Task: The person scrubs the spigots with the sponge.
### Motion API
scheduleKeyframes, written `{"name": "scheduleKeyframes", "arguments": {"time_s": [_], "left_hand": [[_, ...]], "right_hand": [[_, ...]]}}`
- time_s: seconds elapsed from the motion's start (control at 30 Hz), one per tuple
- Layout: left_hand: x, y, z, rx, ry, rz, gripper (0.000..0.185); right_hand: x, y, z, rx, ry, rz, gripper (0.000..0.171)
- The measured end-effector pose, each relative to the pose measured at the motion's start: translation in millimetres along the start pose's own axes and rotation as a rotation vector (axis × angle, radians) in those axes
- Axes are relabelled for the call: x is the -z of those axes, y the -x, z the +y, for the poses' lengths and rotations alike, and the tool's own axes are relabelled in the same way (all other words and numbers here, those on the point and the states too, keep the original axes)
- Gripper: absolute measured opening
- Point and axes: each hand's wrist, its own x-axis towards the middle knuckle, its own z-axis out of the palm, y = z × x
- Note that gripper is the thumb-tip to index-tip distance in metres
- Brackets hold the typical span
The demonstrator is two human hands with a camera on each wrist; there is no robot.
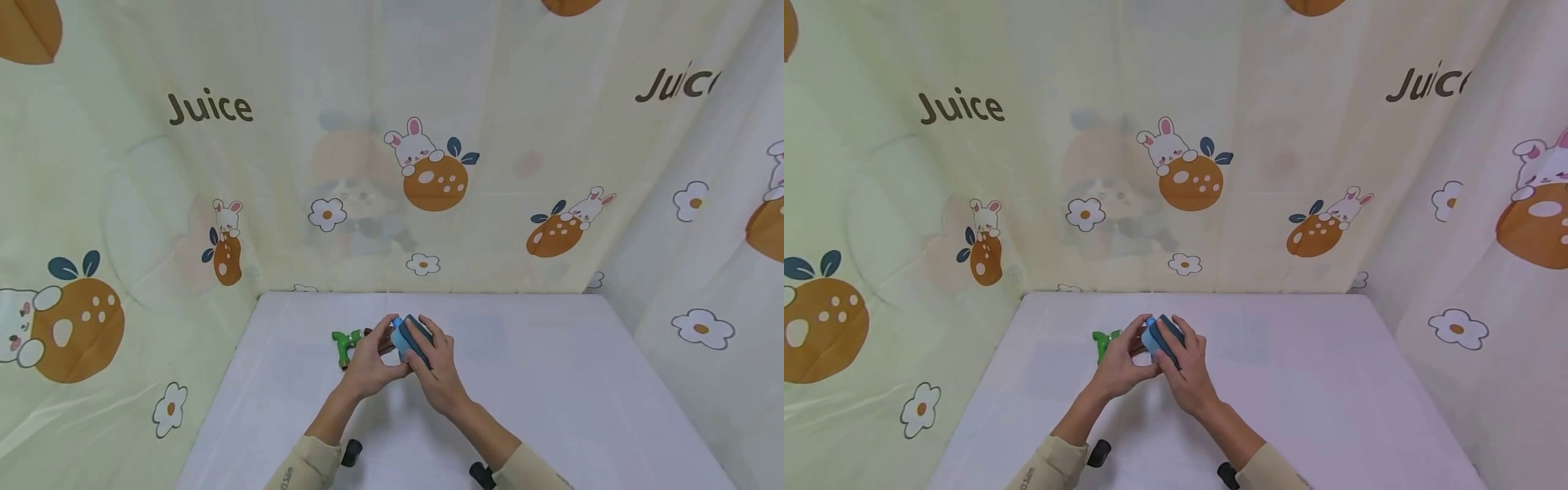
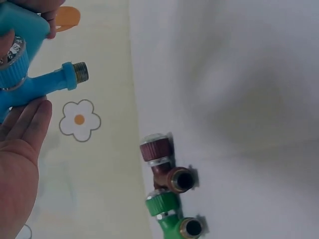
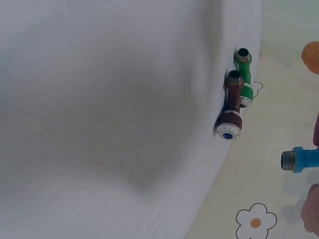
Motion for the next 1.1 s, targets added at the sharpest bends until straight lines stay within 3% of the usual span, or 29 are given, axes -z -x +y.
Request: {"name": "scheduleKeyframes", "arguments": {"time_s": [0.2, 0.37, 0.87, 1.1], "left_hand": [[3.5, -0.9, 8.8, -0.071, -0.075, -0.003, 0.085], [6.1, -1.1, 14.8, -0.116, -0.140, -0.010, 0.084], [-2.1, 2.4, 20.0, -0.122, -0.234, -0.016, 0.091], [-1.3, 3.7, 24.5, -0.142, -0.261, -0.027, 0.090]], "right_hand": [[0, -4, -6, -0.055, -0.044, -0.031, 0.053], [1, -9, -13, -0.159, -0.065, -0.058, 0.054], [4, -24, -23, -0.386, -0.050, -0.060, 0.057], [4, -27, -19, -0.489, -0.194, -0.086, 0.059]]}}
